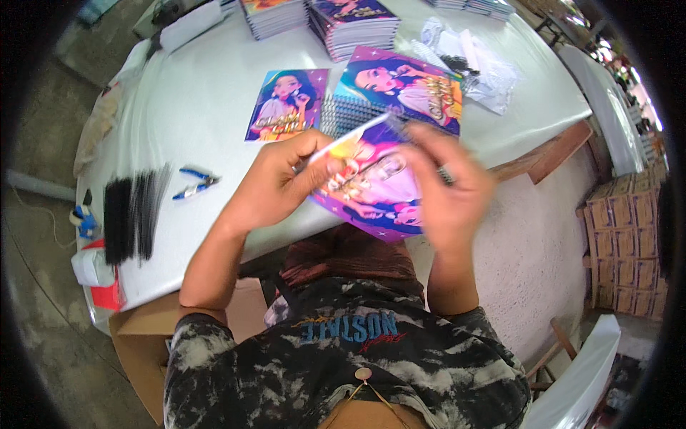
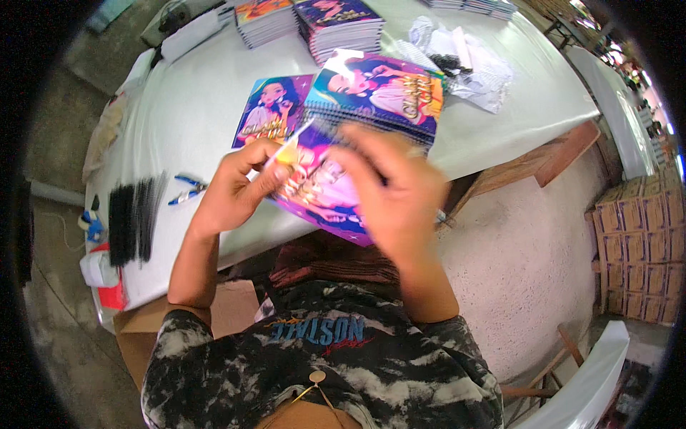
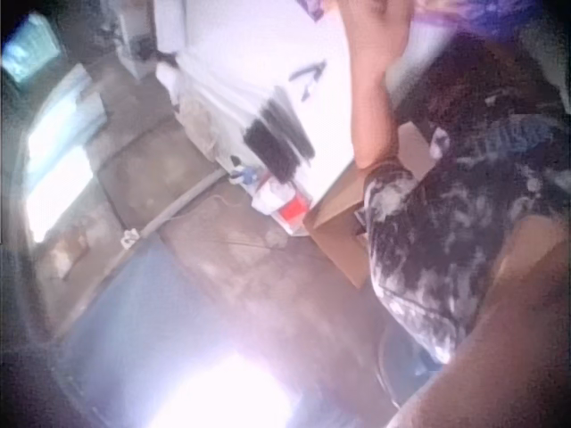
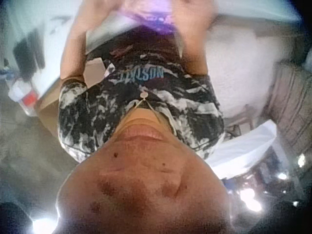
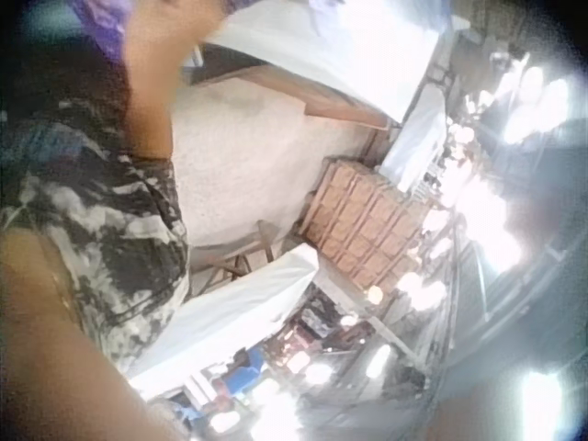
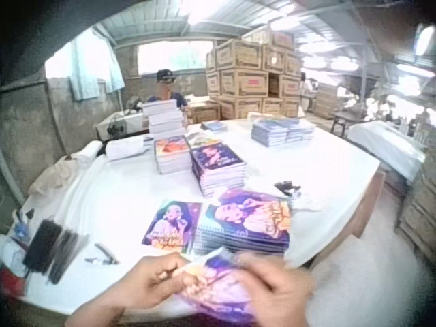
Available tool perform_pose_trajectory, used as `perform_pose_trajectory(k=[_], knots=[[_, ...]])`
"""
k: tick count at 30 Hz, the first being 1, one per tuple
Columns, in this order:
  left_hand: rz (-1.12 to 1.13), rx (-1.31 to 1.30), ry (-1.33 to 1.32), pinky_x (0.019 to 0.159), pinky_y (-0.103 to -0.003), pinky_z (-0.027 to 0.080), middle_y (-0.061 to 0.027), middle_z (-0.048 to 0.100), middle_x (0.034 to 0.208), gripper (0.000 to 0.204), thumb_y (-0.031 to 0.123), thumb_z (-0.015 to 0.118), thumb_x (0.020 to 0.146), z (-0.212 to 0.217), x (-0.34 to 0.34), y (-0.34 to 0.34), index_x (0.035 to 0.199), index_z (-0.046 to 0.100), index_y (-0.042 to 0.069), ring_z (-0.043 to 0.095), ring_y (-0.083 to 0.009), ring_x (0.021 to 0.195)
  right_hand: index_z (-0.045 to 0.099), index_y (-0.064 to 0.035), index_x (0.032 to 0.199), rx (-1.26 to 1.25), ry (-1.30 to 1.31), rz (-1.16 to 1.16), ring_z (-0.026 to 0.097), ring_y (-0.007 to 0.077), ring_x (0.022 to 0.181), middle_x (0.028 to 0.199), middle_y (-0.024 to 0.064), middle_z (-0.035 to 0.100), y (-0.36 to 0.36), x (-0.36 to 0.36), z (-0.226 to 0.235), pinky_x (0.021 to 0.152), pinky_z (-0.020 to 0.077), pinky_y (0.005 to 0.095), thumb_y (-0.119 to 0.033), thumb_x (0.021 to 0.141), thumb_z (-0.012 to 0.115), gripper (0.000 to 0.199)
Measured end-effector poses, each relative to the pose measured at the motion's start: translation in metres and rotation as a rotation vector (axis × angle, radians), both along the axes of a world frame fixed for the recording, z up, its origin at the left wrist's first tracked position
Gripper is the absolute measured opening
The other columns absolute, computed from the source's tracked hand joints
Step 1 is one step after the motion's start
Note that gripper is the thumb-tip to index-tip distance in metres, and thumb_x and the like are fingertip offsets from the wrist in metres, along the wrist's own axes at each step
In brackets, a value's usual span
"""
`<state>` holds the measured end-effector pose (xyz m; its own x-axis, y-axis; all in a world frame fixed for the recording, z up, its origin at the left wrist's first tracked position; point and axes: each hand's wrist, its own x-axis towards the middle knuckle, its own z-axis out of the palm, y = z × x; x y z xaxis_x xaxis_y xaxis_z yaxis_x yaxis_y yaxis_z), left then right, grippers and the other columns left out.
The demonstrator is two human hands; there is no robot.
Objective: The person repeatedly picks up a stack of printed covers and a coil binding, inserts the coil into the holes of the cover, and places the assembled notebook on a growing stack. The process is repeated for multiple units on a white table.
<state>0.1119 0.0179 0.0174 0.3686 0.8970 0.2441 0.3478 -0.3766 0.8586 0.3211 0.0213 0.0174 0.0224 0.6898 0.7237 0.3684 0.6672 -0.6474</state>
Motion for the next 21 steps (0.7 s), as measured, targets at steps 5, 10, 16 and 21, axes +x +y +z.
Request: perform_pose_trajectory(k=[5, 10, 16, 21], knots=[[0.521, 0.366, -0.458, 0.048, -0.020, 0.037, -0.0006, 0.054, 0.062, 0.027, 0.021, 0.059, 0.088, 0.023, 0.051, 0.076, 0.098, 0.054, -0.003, 0.045, -0.0047, 0.053, 0.045, 0.0013, 0.127, 0.123, 0.535, -0.255, 0.044, 0.0218, 0.119, 0.129, 0.0137, 0.048, 0.055, 0.061, -0.009, 0.101, 0.0303, 0.0310, -0.023, 0.090, 0.052, 0.045], [0.786, 0.412, 0.039, 0.061, -0.034, 0.045, -0.0154, 0.060, 0.076, 0.032, 0.024, 0.060, 0.084, -0.049, 0.059, 0.164, 0.099, 0.051, -0.003, 0.057, -0.0211, 0.065, 0.040, 0.0013, 0.130, -0.105, 0.461, -0.166, 0.032, 0.0267, 0.129, 0.138, 0.0188, 0.036, 0.099, 0.063, -0.096, 0.107, 0.0207, 0.0339, -0.033, 0.095, 0.039, 0.049], [0.837, 0.349, -0.095, 0.058, -0.031, 0.043, -0.0111, 0.060, 0.070, 0.030, 0.023, 0.060, 0.084, -0.072, 0.063, 0.145, 0.067, 0.057, -0.002, 0.052, -0.0186, 0.058, 0.056, 0.0050, 0.111, -0.103, 0.566, -0.288, 0.046, 0.0228, 0.117, 0.129, 0.0183, 0.047, 0.099, 0.033, -0.118, 0.096, 0.0372, 0.0333, -0.016, 0.091, 0.050, 0.029], [0.909, 0.350, -0.271, 0.050, -0.030, 0.037, -0.0068, 0.052, 0.054, 0.032, 0.018, 0.062, 0.082, -0.086, 0.060, 0.148, 0.060, 0.052, -0.002, 0.044, -0.0141, 0.049, 0.054, -0.0034, 0.078, 0.225, 0.494, -0.529, 0.047, 0.0153, 0.077, 0.082, 0.0053, 0.048, 0.102, 0.025, -0.121, 0.068, 0.0393, 0.0269, -0.007, 0.078, 0.066, 0.013]])
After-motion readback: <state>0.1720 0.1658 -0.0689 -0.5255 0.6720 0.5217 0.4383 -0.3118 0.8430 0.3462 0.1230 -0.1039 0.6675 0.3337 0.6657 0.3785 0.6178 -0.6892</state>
